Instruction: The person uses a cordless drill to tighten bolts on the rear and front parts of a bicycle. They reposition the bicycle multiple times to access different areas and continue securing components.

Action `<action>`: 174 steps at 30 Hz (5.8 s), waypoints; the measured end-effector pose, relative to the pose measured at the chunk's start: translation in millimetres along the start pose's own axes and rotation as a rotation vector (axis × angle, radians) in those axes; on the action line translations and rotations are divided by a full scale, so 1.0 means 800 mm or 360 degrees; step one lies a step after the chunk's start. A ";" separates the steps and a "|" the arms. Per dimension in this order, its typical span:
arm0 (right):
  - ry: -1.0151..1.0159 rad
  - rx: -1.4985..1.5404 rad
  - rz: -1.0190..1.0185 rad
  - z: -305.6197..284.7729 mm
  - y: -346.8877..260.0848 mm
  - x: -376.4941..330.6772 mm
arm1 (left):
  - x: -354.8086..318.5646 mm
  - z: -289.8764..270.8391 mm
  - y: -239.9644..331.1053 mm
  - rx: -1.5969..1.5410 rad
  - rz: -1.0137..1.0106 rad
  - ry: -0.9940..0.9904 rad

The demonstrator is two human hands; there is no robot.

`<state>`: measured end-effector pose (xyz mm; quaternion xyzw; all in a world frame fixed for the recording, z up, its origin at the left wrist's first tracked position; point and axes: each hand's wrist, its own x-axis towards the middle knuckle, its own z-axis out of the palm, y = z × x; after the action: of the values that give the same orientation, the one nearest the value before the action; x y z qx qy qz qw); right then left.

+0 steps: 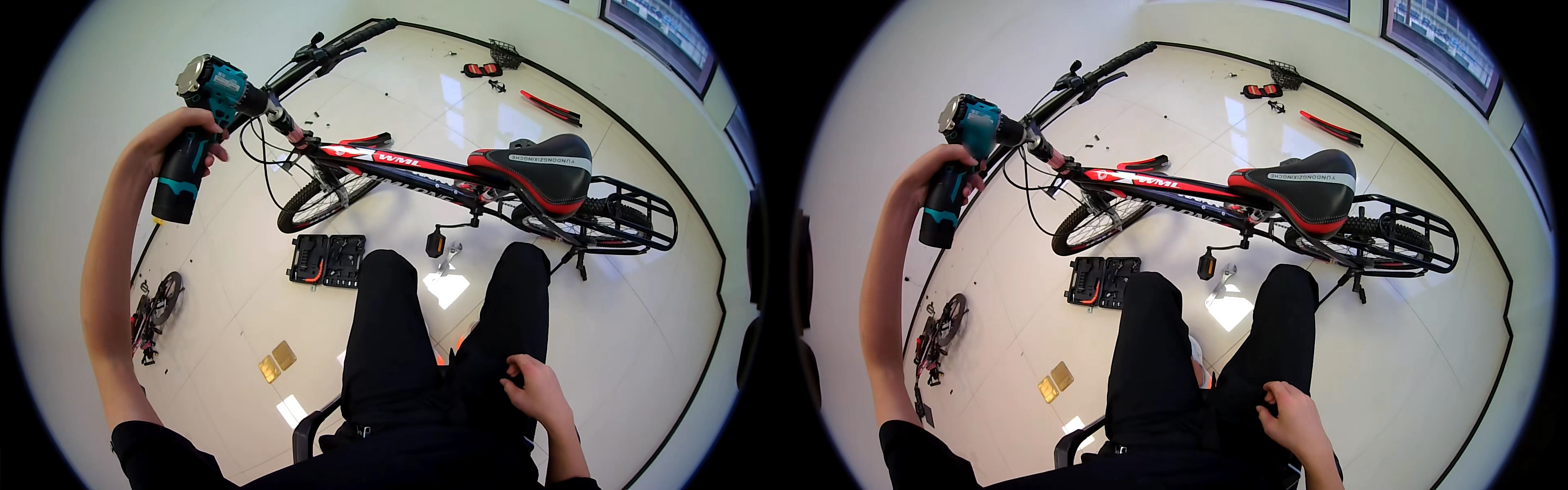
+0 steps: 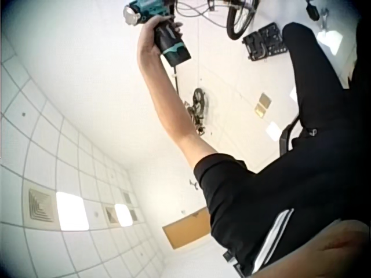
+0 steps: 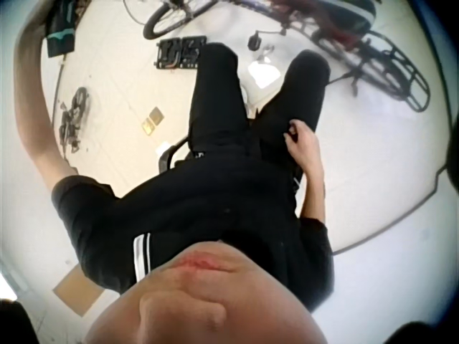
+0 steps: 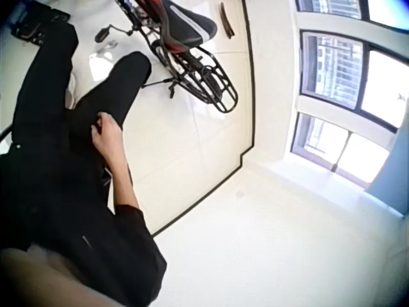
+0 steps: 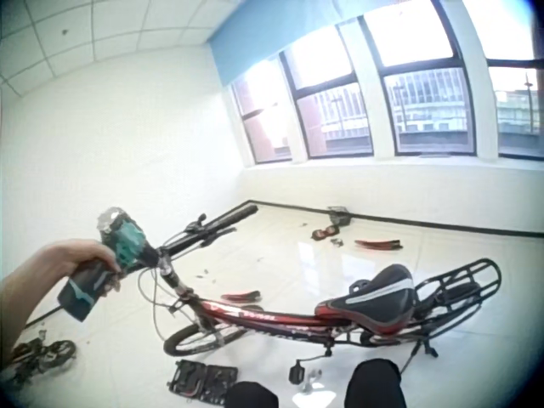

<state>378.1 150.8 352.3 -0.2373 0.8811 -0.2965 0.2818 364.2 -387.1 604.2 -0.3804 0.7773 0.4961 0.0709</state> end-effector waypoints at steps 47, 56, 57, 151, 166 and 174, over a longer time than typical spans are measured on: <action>-0.0015 0.0043 0.0004 0.002 0.009 -0.007 | 0.055 0.174 -0.187 -0.1305 0.0863 0.0197; -0.0026 0.0124 0.0124 0.000 0.008 -0.002 | 0.076 0.277 -0.248 -0.2254 0.0832 -0.0053; -0.0015 0.0096 0.0119 0.001 0.008 -0.002 | 0.085 0.279 -0.251 -0.2345 0.0834 -0.0044; 0.0183 0.1930 -0.0452 0.019 0.075 -0.035 | -0.164 0.570 -0.096 0.0113 0.1902 -0.0665; 0.0201 0.1983 -0.0148 -0.005 0.072 -0.056 | -0.165 0.620 -0.063 -0.0212 0.1928 -0.0679; 0.0143 0.1972 -0.0047 -0.002 0.064 -0.057 | -0.161 0.598 -0.085 -0.0264 0.1769 -0.0758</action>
<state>397.8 214.8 335.7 -0.0291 0.5530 -0.7663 0.3258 371.6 60.0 380.3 0.1993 0.7810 0.5892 -0.0566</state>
